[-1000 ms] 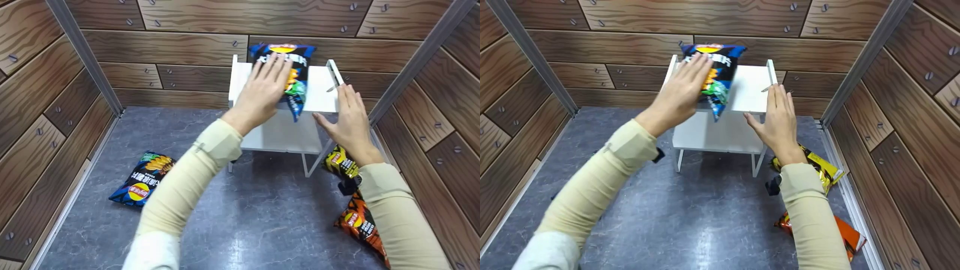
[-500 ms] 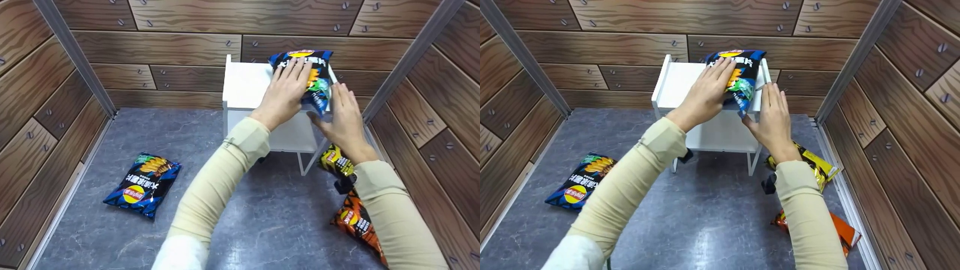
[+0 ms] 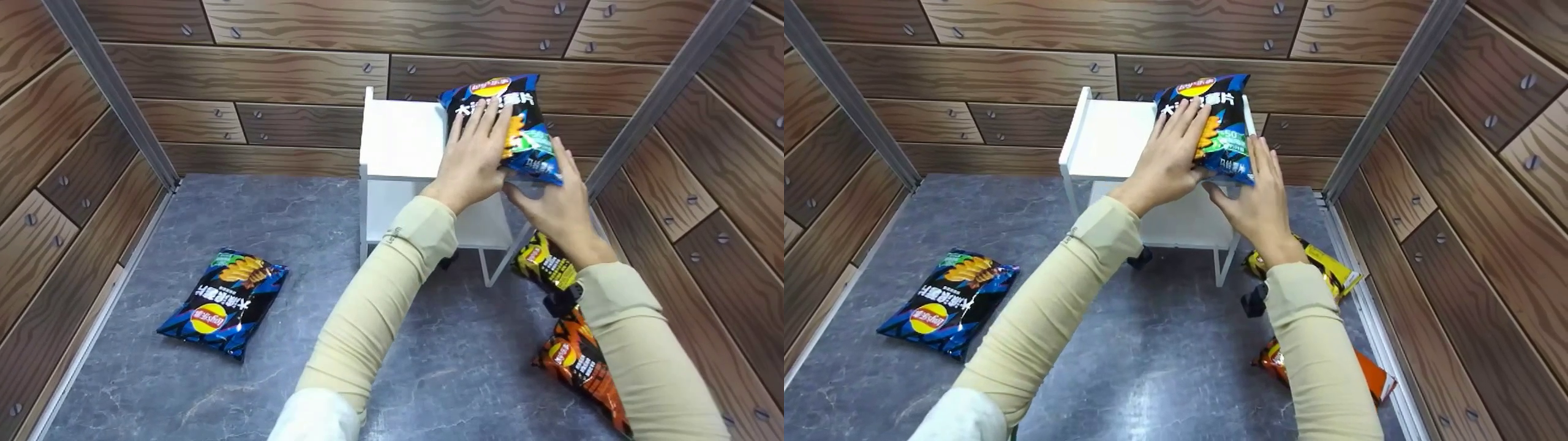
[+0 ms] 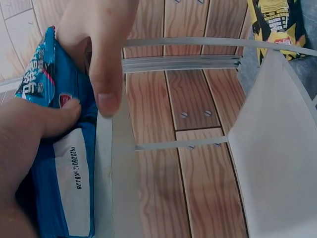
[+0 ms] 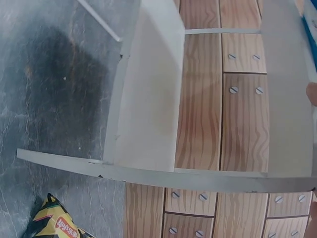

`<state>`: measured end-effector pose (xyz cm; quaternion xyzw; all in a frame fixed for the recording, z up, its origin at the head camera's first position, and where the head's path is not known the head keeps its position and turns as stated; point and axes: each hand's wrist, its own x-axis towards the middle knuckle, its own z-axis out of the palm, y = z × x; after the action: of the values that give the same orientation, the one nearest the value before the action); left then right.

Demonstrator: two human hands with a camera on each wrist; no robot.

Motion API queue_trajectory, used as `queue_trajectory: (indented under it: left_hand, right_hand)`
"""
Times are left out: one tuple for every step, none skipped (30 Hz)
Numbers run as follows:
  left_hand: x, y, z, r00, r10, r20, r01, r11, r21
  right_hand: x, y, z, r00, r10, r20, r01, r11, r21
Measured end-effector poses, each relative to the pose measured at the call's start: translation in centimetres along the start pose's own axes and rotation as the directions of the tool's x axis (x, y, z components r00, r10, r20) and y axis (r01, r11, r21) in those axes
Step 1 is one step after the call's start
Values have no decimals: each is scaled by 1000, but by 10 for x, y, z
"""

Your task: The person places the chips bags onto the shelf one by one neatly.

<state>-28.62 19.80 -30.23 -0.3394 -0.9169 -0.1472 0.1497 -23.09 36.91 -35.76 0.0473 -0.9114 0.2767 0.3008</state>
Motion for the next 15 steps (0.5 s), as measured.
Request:
queue_trajectory:
  left_hand:
    - [0,0,0,1000,-3,9,3,1000,2]
    - [0,-1,0,1000,-4,17,4,1000,6]
    - [0,-1,0,1000,-5,27,5,1000,11]
    - [0,0,-1,999,-7,36,6,1000,15]
    - [0,1,-1,999,-7,45,6,1000,20]
    - [0,1,-1,998,-8,54,7,1000,27]
    - [1,2,0,998,-10,63,8,999,37]
    - [1,3,0,998,-11,69,8,999,49]
    - [1,3,1,997,-14,73,9,998,62]
    - [1,3,1,997,-15,77,9,997,75]
    - [1,3,2,997,-14,79,8,996,85]
    - [1,2,3,997,-12,79,4,996,94]
    - [1,2,3,997,-9,78,1,995,100]
    - [1,1,4,997,-6,77,-2,995,102]
    - [1,0,4,997,-1,74,-6,995,103]
  right_hand:
    - [0,1,-1,1000,-6,-1,6,1000,14]
    - [0,1,-1,1000,-13,2,13,1000,25]
    - [1,2,-2,1000,-19,5,19,999,34]
    - [1,3,-3,999,-32,9,31,999,38]
    - [1,4,-4,999,-42,12,41,998,39]
    - [1,5,-5,999,-49,17,48,998,38]
    - [1,6,-5,998,-54,21,53,998,35]
    - [1,7,-6,998,-53,27,52,998,35]
    - [1,8,-5,998,-55,32,54,998,33]
    - [1,9,-5,998,-58,36,57,998,30]
    - [0,9,-5,997,-61,38,60,998,27]
    - [0,9,-4,997,-65,37,64,998,27]
    - [0,10,-4,997,-69,34,68,997,27]
    - [1,10,-3,997,-73,31,72,997,28]
    - [1,10,-2,997,-76,26,75,997,30]
